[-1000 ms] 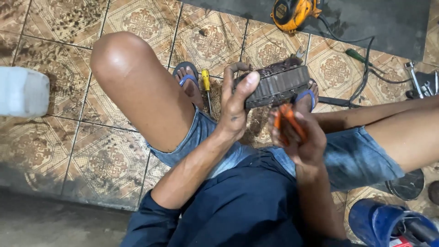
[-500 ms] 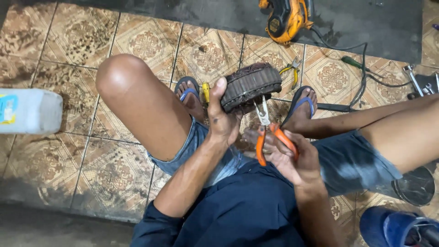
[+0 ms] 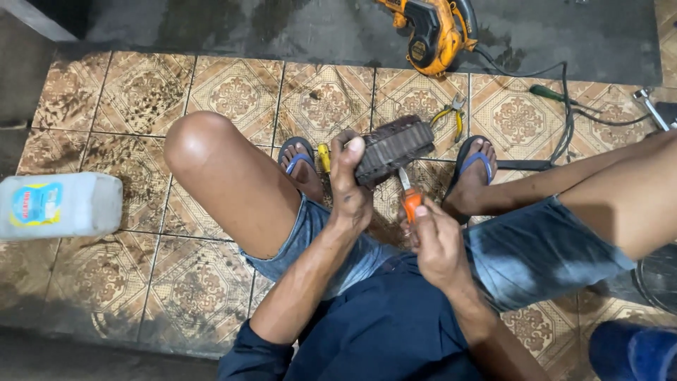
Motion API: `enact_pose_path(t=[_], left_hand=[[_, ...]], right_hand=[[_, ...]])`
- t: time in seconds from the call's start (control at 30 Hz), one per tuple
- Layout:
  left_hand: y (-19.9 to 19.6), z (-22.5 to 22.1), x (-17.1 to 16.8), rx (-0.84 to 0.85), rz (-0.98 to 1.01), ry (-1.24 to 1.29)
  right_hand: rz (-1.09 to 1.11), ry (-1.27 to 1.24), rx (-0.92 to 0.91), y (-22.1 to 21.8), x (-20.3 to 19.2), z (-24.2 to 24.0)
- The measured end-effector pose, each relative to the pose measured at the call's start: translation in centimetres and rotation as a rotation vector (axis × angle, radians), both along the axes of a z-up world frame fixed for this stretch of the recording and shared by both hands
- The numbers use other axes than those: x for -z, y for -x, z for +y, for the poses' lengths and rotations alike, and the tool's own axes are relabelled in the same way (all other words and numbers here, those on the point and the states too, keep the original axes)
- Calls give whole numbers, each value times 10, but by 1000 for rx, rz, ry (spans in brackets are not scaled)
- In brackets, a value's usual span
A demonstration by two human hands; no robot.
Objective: Disassembling a motor stator by pulling out copper wire windings using pliers and a screwdriver
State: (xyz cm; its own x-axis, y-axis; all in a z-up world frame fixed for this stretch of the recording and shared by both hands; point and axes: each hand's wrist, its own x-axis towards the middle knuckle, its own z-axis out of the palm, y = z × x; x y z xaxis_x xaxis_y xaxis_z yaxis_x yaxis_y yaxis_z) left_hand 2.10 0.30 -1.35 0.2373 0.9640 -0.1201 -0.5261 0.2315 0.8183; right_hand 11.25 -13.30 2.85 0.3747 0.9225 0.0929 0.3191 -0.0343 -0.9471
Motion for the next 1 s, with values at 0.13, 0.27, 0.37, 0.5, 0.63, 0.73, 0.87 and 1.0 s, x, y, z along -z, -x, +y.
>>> enact_pose_path(t=[0.13,0.27,0.37,0.5,0.63,0.73,0.87,1.0], left_hand=[[16,15,22,30,52,-28],[13,2,-3,25,-14,72],[8,-1,-25,-1,-132,205],[7,3,-19,-16,-156,178],[8,-5,-22,-59,-18,-43],[6,1,-12,-84,-63,13],[1,-9,-60,-217,-420,276],[14,3,-28,-65,-379,294]], right_hand=[[-448,-78,-28,-16,21,-5],[-673,-69,-89,-28,15,-3],[-112,-41,-135,-22,1,3],[483,48,-126,-23,34,0],[-648,-141,-54,-8,22,4],[-584,-93,-54,-8,14,3],[170,-20,-166,-1,-18,3],[901,14,-102,2,-27,0]])
